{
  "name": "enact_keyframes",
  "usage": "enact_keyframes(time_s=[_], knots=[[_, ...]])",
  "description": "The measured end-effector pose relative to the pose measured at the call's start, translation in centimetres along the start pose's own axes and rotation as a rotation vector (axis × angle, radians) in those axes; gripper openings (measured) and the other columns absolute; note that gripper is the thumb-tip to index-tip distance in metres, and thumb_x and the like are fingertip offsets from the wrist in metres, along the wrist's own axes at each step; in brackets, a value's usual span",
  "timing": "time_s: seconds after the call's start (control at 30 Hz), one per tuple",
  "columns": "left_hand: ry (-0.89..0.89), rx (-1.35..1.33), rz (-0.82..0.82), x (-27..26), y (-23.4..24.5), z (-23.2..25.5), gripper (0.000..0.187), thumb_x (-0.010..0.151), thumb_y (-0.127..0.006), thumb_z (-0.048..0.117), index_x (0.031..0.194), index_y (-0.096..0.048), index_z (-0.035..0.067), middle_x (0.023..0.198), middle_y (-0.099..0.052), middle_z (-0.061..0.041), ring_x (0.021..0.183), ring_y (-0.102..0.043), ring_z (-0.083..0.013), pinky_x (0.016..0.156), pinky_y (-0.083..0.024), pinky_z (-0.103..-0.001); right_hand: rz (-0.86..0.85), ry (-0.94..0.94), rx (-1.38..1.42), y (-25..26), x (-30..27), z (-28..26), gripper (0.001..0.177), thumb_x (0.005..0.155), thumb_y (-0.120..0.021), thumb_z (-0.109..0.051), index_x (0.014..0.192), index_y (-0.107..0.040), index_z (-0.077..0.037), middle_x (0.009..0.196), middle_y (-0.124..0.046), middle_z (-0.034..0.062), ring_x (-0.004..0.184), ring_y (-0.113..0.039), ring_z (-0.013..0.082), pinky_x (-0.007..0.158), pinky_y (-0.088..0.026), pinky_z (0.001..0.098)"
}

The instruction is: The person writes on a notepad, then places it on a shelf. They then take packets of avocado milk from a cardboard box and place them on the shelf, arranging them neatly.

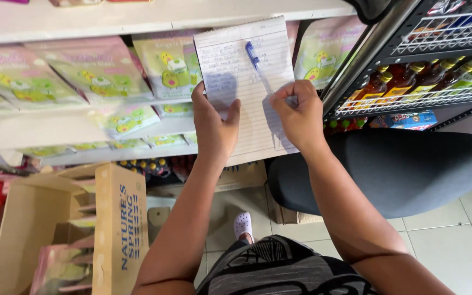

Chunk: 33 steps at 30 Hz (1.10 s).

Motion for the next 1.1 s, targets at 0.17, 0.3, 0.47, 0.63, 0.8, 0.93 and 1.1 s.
enact_keyframes(time_s=[0.17,0.3,0.47,0.63,0.8,0.93,1.1], knots=[[-0.068,0.125,0.009,-4.2,1.6,0.8,0.088,0.088,-0.083,0.016,0.153,-0.03,-0.008,0.136,-0.05,-0.027,0.124,-0.056,-0.0419,0.106,-0.047,-0.044,-0.076,-0.064,0.038,0.2,-3.3,-0.1,0.015,0.086,-0.08,-0.009,0.087,-0.067,-0.002,0.099,-0.062,0.0102,0.089,-0.064,0.0212,0.078,-0.053,0.0317],[-0.025,0.172,-0.043,-8.0,2.1,1.3,0.094,0.086,-0.084,0.016,0.155,-0.025,-0.009,0.132,-0.048,-0.027,0.119,-0.054,-0.0443,0.104,-0.046,-0.046,-0.134,-0.109,0.09,0.8,-6.4,-0.2,0.014,0.086,-0.078,-0.008,0.087,-0.066,-0.003,0.1,-0.061,0.0097,0.085,-0.065,0.0194,0.075,-0.055,0.0299],[-0.095,0.218,-0.032,-12.3,4.0,1.8,0.097,0.083,-0.084,0.014,0.156,-0.024,-0.011,0.134,-0.049,-0.029,0.122,-0.054,-0.0457,0.105,-0.047,-0.047,-0.188,-0.144,0.081,0.4,-11.0,-0.5,0.014,0.086,-0.079,-0.009,0.087,-0.066,-0.002,0.1,-0.06,0.0102,0.086,-0.064,0.0222,0.077,-0.055,0.0321],[-0.087,0.274,-0.049,-15.0,7.0,1.1,0.097,0.082,-0.083,0.012,0.155,-0.024,-0.012,0.134,-0.05,-0.031,0.122,-0.054,-0.0463,0.104,-0.047,-0.048,-0.236,-0.064,0.096,-0.8,-14.0,-2.3,0.013,0.086,-0.078,-0.007,0.089,-0.067,-0.002,0.103,-0.061,0.0122,0.092,-0.064,0.0241,0.084,-0.054,0.034],[-0.023,0.247,-0.074,-15.7,10.4,0.3,0.094,0.081,-0.083,0.012,0.154,-0.028,-0.011,0.135,-0.05,-0.031,0.121,-0.055,-0.0462,0.102,-0.047,-0.049,-0.319,-0.219,0.157,-3.4,-15.6,-3.5,0.016,0.083,-0.077,-0.01,0.086,-0.064,-0.002,0.106,-0.058,0.0109,0.096,-0.063,0.0234,0.081,-0.058,0.0323],[-0.017,0.206,-0.075,-15.2,13.7,-0.6,0.091,0.083,-0.081,0.011,0.154,-0.028,-0.009,0.136,-0.052,-0.028,0.123,-0.056,-0.0438,0.104,-0.048,-0.047,-0.289,-0.021,0.036,-5.8,-15.8,-6.2,0.014,0.084,-0.081,-0.008,0.088,-0.068,-0.001,0.104,-0.063,0.0106,0.102,-0.063,0.0271,0.089,-0.053,0.0361],[-0.107,0.229,-0.055,-13.4,20.2,-2.8,0.095,0.082,-0.084,0.014,0.157,-0.03,-0.004,0.145,-0.052,-0.028,0.133,-0.052,-0.0432,0.11,-0.044,-0.047,-0.243,-0.024,0.083,-10.7,-16.4,-10.4,0.014,0.084,-0.079,-0.007,0.088,-0.067,-0.002,0.111,-0.06,0.0127,0.099,-0.063,0.0246,0.083,-0.054,0.0338]])
Point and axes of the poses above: each hand's wrist, its own x-axis towards the middle knuckle, its own y-axis out of the back of the hand, z = x × y, the point moved 8 cm from there along x, towards the middle knuckle
